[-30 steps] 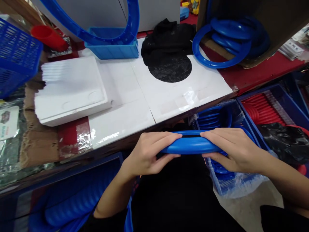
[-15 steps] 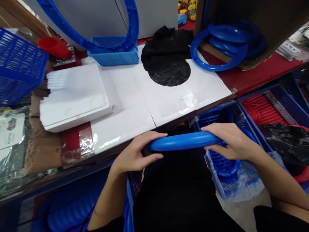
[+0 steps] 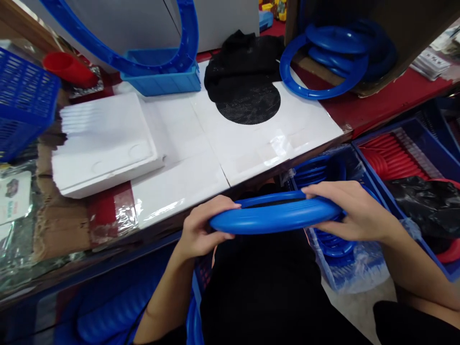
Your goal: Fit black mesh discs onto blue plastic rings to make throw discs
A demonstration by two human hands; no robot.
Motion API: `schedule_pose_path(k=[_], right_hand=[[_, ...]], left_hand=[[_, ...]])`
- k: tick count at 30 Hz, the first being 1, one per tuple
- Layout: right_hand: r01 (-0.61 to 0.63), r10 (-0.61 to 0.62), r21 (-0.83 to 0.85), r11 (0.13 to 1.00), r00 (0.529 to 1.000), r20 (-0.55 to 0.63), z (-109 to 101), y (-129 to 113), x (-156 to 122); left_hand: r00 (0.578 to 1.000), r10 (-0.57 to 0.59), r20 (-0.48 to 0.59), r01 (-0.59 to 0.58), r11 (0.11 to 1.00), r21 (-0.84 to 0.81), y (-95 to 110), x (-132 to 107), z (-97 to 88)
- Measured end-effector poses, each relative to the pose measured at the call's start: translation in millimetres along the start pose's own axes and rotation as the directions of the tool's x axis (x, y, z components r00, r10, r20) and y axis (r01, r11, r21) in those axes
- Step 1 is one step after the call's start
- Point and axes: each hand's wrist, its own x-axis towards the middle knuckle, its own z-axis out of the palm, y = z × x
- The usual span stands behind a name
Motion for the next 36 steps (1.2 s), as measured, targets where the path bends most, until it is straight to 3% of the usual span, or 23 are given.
schedule_pose_path(k=[2, 4, 9, 11, 14, 19, 22, 26, 29, 32, 36], right_hand=[[0.015, -0.014, 0.045, 0.999, 1.0, -0.007, 0, 4, -5], [0.015, -0.017, 0.058, 0.998, 0.999, 0.033, 4, 4, -6], [-0.014, 0.005, 0.052, 0.999, 0.985, 0.175, 11, -2, -2], [0.003, -0.013, 0.064, 0.998, 0.987, 0.161, 11, -4, -5], [0.048, -0.048, -0.006, 0.999, 0.998, 0.046, 17, -10, -9], [0.057, -0.058, -0.086, 0.995, 0.998, -0.005, 34, -15, -2], [0.048, -0.048, -0.072, 0.996, 0.999, 0.0, 30, -10, 1], [0.053, -0.052, 0.02, 0.998, 0.997, -0.048, 13, 3, -8], [0.113, -0.11, 0.039, 0.993, 0.991, -0.081, 11, 7, -10], [0.139, -0.14, -0.033, 0.99, 0.989, -0.043, 21, 2, -5], [0.086, -0.093, -0.088, 0.992, 0.993, -0.075, 34, -3, 0]], left_hand=[[0.995, -0.066, 0.071, 0.069, 0.997, -0.037, 1, -1, -7.8], [0.98, -0.075, 0.182, 0.069, 0.997, 0.04, 12, 8, -6.7], [0.95, 0.04, 0.309, -0.129, 0.954, 0.272, 47, 40, 19.2], [0.951, 0.066, 0.301, -0.155, 0.947, 0.281, 49, 43, 26.4], [0.966, 0.113, 0.231, -0.178, 0.943, 0.281, 42, 36, 32.0], [0.992, 0.082, 0.094, -0.108, 0.94, 0.324, 32, 16, 38.4], [0.995, 0.036, 0.089, -0.06, 0.959, 0.277, 29, 3, 26.7], [0.999, 0.048, 0.016, -0.049, 0.996, 0.075, 24, -8, -8.9], [0.991, -0.045, 0.126, 0.032, 0.994, 0.104, 29, 1, -21.1], [0.966, -0.058, 0.253, -0.009, 0.966, 0.258, 40, 21, -5.5], [0.985, 0.059, 0.16, -0.119, 0.908, 0.401, 43, 38, 31.6]])
